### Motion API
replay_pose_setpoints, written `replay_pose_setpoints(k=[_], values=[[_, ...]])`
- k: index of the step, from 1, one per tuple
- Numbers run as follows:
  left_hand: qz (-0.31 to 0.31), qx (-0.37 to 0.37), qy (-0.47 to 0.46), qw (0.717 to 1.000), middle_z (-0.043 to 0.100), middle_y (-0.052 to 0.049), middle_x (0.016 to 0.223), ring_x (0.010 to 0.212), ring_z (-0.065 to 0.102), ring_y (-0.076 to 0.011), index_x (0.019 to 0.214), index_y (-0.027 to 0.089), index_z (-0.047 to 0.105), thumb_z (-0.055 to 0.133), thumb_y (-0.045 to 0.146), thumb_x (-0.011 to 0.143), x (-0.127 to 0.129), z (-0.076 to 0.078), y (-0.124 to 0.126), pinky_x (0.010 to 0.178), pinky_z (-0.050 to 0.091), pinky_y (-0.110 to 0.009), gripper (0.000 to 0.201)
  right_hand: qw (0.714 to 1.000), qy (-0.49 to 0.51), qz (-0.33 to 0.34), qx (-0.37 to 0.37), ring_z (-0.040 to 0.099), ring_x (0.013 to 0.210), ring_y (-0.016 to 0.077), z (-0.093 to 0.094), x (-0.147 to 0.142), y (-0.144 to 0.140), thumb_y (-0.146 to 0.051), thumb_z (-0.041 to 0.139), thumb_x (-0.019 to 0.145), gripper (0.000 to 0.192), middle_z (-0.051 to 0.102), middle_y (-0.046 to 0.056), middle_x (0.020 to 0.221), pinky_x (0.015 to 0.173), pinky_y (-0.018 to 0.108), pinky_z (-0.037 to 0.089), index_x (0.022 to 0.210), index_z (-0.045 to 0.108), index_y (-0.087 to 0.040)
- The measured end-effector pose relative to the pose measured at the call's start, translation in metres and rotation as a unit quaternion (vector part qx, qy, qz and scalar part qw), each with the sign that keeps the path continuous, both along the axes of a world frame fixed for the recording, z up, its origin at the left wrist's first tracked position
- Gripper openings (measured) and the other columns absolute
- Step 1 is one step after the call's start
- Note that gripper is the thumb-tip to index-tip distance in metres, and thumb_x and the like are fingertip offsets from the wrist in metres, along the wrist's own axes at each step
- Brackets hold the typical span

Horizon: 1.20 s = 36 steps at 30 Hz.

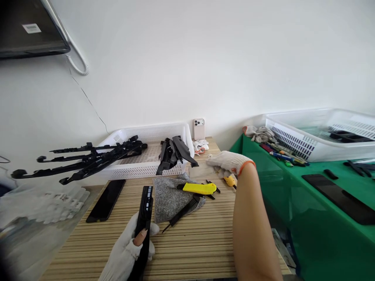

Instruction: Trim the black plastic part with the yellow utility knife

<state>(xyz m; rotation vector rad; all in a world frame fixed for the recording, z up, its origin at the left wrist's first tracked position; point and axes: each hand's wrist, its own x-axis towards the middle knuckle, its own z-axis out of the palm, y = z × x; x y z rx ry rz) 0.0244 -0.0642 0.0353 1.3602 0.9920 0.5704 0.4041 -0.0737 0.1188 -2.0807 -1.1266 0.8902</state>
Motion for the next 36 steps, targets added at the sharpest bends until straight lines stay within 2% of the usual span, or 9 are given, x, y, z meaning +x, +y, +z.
replay_pose_setpoints(k=[3, 8, 13, 16, 22, 26, 30, 33, 36], values=[[-0.001, 0.009, -0.004, 1.0, 0.072, -0.007, 0.095, 0.062, 0.063, -0.0155, 0.125, 0.022, 0.055, 0.06, 0.058, 0.087, 0.0, 0.0, 0.001, 0.056, 0.049, -0.027, 0.052, 0.984, 0.123, 0.104, -0.081, 0.039, 0.035, 0.0078, 0.01, -0.009, -0.015, -0.063, 0.077, 0.062, 0.05, 0.051, 0.001, 0.048, 0.032, 0.021, 0.023, 0.061, 0.057, -0.017], [-0.005, -0.021, -0.029, 0.999, 0.072, -0.008, 0.103, 0.07, 0.066, -0.0166, 0.123, 0.023, 0.052, 0.061, 0.06, 0.086, 0.003, 0.002, 0.002, 0.064, 0.053, -0.029, 0.052, 0.952, 0.185, 0.233, -0.078, 0.035, 0.031, 0.0054, 0.025, -0.037, -0.015, -0.065, 0.076, 0.06, 0.054, 0.055, -0.003, 0.049, 0.027, 0.018, 0.018, 0.08, 0.063, -0.016], [0.001, 0.01, -0.006, 1.0, 0.072, -0.004, 0.086, 0.066, 0.063, -0.017, 0.128, 0.023, 0.05, 0.058, 0.062, 0.088, 0.004, 0.008, 0.001, 0.065, 0.051, -0.029, 0.057, 0.925, 0.21, 0.305, -0.085, 0.039, 0.031, 0.0053, 0.011, -0.075, 0.006, -0.066, 0.074, 0.065, 0.055, 0.061, -0.003, 0.056, 0.026, 0.017, 0.021, 0.085, 0.061, -0.016], [-0.001, 0.024, -0.005, 1.0, 0.069, -0.002, 0.078, 0.061, 0.058, -0.0154, 0.127, 0.021, 0.051, 0.056, 0.062, 0.088, 0.003, 0.007, 0.002, 0.063, 0.048, -0.028, 0.057, 0.936, 0.225, 0.27, -0.016, 0.04, 0.032, 0.0052, -0.015, -0.106, 0.017, -0.063, 0.068, 0.073, 0.049, 0.055, -0.006, 0.055, 0.026, 0.017, 0.023, 0.086, 0.058, -0.017], [-0.001, 0.016, -0.018, 1.0, 0.068, -0.003, 0.088, 0.052, 0.055, -0.0123, 0.131, 0.023, 0.046, 0.059, 0.066, 0.084, 0.004, -0.011, 0.008, 0.052, 0.046, -0.027, 0.065, 0.964, 0.22, 0.105, 0.105, 0.035, 0.031, 0.0062, -0.059, -0.145, 0.014, -0.059, 0.058, 0.079, 0.04, 0.04, -0.009, 0.048, 0.029, 0.019, 0.024, 0.078, 0.051, -0.02], [-0.017, 0.023, -0.018, 0.999, 0.067, -0.002, 0.085, 0.05, 0.055, -0.012, 0.13, 0.023, 0.045, 0.058, 0.068, 0.085, 0.005, -0.015, 0.008, 0.049, 0.046, -0.027, 0.065, 0.961, 0.216, 0.032, 0.17, 0.033, 0.035, 0.0067, -0.065, -0.15, 0.006, -0.063, 0.055, 0.078, 0.044, 0.04, -0.008, 0.05, 0.032, 0.021, 0.022, 0.082, 0.052, -0.02], [-0.023, 0.011, -0.002, 1.0, 0.067, -0.002, 0.084, 0.052, 0.055, -0.0119, 0.127, 0.022, 0.046, 0.057, 0.067, 0.086, 0.007, -0.008, 0.005, 0.053, 0.046, -0.027, 0.062, 0.96, 0.218, 0.052, 0.171, 0.042, 0.044, 0.0099, -0.064, -0.153, 0.005, -0.059, 0.065, 0.074, 0.04, 0.052, -0.002, 0.057, 0.036, 0.023, 0.029, 0.078, 0.057, -0.02], [-0.029, 0.013, 0.008, 0.999, 0.068, -0.003, 0.086, 0.053, 0.055, -0.0125, 0.123, 0.023, 0.046, 0.056, 0.068, 0.085, 0.009, -0.001, 0.004, 0.053, 0.046, -0.027, 0.061, 0.958, 0.231, 0.016, 0.169, 0.038, 0.038, 0.01, -0.068, -0.153, 0.007, -0.067, 0.058, 0.076, 0.045, 0.045, -0.005, 0.05, 0.033, 0.023, 0.026, 0.081, 0.052, -0.023], [-0.036, 0.025, 0.027, 0.999, 0.067, -0.003, 0.082, 0.054, 0.054, -0.0122, 0.109, 0.021, 0.052, 0.054, 0.067, 0.086, 0.009, 0.0, 0.004, 0.054, 0.046, -0.027, 0.051, 0.956, 0.256, 0.051, 0.134, 0.033, 0.031, 0.0091, -0.071, -0.153, 0.008, -0.069, 0.06, 0.075, 0.048, 0.044, -0.007, 0.046, 0.029, 0.023, 0.021, 0.085, 0.054, -0.022]])
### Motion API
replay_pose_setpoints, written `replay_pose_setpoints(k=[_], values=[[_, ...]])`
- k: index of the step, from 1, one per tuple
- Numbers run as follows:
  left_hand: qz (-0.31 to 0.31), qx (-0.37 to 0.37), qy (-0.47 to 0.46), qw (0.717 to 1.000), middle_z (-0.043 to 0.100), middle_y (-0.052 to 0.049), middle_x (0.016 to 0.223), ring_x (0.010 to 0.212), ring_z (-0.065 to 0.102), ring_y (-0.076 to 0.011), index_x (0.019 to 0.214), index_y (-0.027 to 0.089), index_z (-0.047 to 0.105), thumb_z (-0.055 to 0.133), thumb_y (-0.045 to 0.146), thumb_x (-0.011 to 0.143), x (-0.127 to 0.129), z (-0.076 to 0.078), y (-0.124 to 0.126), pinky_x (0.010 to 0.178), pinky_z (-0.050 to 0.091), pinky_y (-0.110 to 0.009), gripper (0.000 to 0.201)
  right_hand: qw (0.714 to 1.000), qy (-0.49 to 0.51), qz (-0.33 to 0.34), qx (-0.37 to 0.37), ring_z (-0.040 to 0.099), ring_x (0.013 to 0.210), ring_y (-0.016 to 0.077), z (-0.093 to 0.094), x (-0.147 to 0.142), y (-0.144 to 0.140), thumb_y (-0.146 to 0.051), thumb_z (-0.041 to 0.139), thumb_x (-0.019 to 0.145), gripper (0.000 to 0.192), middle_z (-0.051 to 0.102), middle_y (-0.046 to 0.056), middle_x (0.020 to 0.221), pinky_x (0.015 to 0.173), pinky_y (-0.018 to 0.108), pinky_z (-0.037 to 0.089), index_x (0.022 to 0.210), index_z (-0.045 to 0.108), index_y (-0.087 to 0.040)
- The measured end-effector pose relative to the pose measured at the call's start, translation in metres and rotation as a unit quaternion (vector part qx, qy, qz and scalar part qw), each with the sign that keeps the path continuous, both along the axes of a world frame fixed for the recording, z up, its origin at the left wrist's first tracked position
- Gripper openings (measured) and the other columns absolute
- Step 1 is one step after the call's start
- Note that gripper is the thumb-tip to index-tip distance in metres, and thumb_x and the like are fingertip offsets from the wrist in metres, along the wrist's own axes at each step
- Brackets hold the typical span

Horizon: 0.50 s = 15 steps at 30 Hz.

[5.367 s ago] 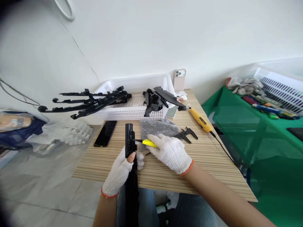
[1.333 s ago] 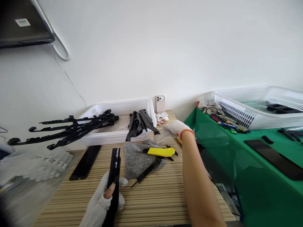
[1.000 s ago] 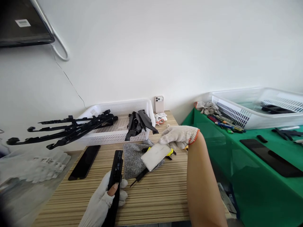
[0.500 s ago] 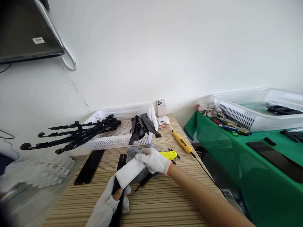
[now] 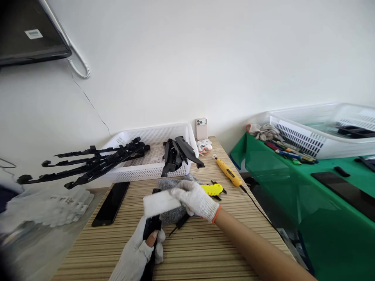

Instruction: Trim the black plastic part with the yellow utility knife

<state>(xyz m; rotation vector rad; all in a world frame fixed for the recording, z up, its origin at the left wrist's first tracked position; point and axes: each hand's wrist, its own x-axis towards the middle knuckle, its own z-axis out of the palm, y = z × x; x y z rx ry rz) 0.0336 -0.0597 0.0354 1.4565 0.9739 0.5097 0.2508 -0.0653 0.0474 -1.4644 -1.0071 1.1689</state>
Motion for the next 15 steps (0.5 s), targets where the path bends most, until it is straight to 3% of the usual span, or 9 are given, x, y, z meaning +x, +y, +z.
replay_pose_setpoints(k=[2, 5, 10, 13, 15], values=[[-0.004, 0.007, 0.007, 1.0, 0.066, -0.002, 0.08, 0.053, 0.054, -0.0121, 0.107, 0.021, 0.052, 0.053, 0.067, 0.087, -0.0007, -0.0011, 0.0004, 0.055, 0.046, -0.027, 0.05, 1.0, 0.01, 0.016, -0.008, 0.035, 0.031, 0.0089, -0.0007, -0.0016, 0.0009, -0.066, 0.063, 0.075, 0.046, 0.046, -0.006, 0.047, 0.029, 0.024, 0.022, 0.086, 0.056, -0.021], [-0.006, 0.007, 0.0, 1.0, 0.067, -0.002, 0.085, 0.055, 0.055, -0.0127, 0.121, 0.022, 0.047, 0.052, 0.066, 0.088, -0.0022, -0.0025, 0.0004, 0.055, 0.046, -0.027, 0.055, 0.999, 0.021, -0.046, -0.002, 0.032, 0.031, 0.008, 0.002, -0.0027, 0.0021, -0.066, 0.058, 0.077, 0.045, 0.04, -0.009, 0.045, 0.029, 0.022, 0.022, 0.084, 0.052, -0.022], [-0.021, 0.008, -0.004, 1.0, 0.066, -0.003, 0.087, 0.057, 0.055, -0.0127, 0.119, 0.021, 0.049, 0.05, 0.063, 0.091, -0.0035, -0.0018, -0.0004, 0.058, 0.048, -0.028, 0.051, 0.998, -0.007, 0.045, -0.041, 0.034, 0.031, 0.0072, 0.0071, 0.0006, -0.0004, -0.06, 0.069, 0.072, 0.044, 0.045, -0.007, 0.047, 0.028, 0.022, 0.021, 0.081, 0.057, -0.019], [-0.018, 0.007, -0.006, 1.0, 0.067, -0.003, 0.087, 0.058, 0.056, -0.0135, 0.124, 0.022, 0.046, 0.05, 0.062, 0.092, -0.0036, -0.0016, -0.0005, 0.059, 0.049, -0.029, 0.051, 1.0, 0.002, 0.002, -0.031, 0.031, 0.031, 0.0062, 0.0059, -0.0006, -0.0022, -0.062, 0.062, 0.078, 0.044, 0.042, -0.009, 0.046, 0.029, 0.021, 0.021, 0.086, 0.056, -0.019], [-0.011, 0.014, 0.003, 1.0, 0.067, -0.003, 0.086, 0.057, 0.055, -0.0135, 0.117, 0.021, 0.05, 0.05, 0.062, 0.091, -0.0032, -0.0012, -0.0007, 0.058, 0.049, -0.029, 0.048, 0.998, 0.014, 0.019, -0.052, 0.03, 0.03, 0.0066, 0.0053, -0.0045, -0.0031, -0.063, 0.064, 0.076, 0.044, 0.04, -0.009, 0.043, 0.029, 0.021, 0.021, 0.084, 0.056, -0.02]])
